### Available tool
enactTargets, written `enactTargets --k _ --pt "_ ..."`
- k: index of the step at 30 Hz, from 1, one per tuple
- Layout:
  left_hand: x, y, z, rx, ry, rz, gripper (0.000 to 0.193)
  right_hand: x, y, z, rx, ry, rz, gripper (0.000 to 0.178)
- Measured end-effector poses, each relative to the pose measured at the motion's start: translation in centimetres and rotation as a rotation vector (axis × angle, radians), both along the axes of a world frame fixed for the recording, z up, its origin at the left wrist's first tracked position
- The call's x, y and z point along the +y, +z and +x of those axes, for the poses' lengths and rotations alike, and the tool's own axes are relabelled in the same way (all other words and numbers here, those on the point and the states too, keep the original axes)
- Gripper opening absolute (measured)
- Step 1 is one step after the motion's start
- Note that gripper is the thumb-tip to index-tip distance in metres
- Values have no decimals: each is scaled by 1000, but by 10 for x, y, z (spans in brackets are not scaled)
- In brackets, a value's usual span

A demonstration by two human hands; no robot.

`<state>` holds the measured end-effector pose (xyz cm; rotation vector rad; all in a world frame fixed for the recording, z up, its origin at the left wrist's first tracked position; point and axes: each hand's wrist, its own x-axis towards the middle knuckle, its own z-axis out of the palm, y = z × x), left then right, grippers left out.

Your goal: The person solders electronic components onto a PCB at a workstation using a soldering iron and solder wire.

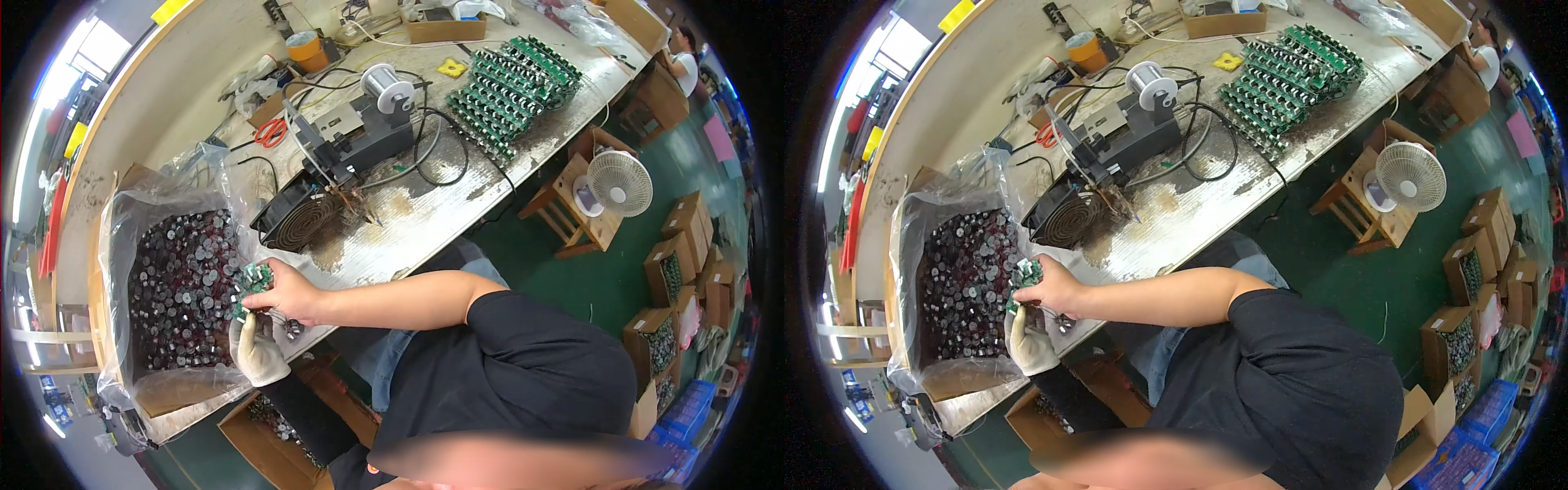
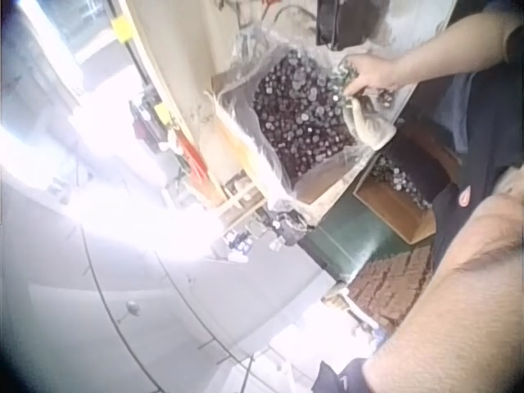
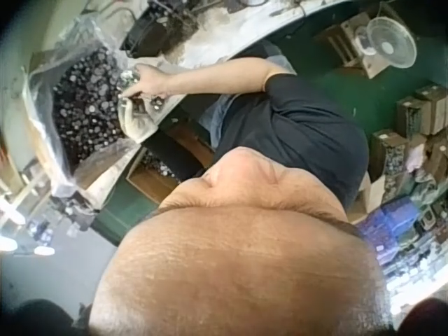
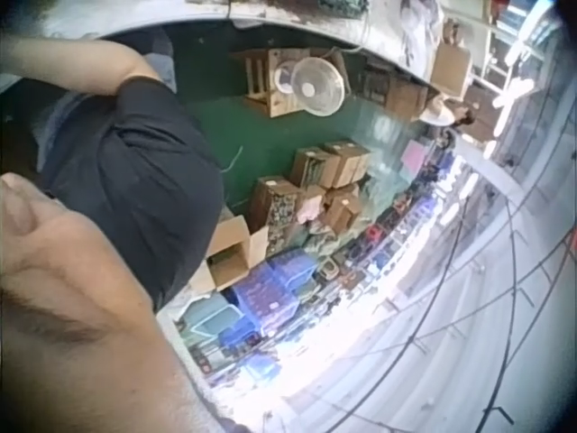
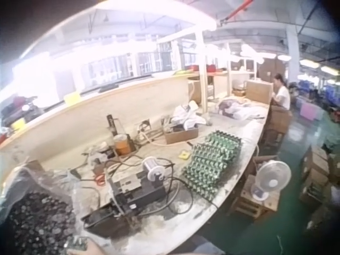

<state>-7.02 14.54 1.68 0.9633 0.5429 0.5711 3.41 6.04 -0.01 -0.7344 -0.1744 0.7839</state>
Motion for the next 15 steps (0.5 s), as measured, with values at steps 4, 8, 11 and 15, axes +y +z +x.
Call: enactTargets --k 4,8,11,15 --pt "8 -3 -6 -48 -137 -89 25 1 -4 6 21 45 23 46" --pt "16 -21 -8 -175 -316 -336 25 1 -6 6 264 176 10 32" --pt "-27 3 4 -61 -156 294 47 -17 10 -1 -313 -4 -261 57" --pt "-42 -16 7 -76 -115 425 44 -51 28 -23 -1212 -20 -451 89"
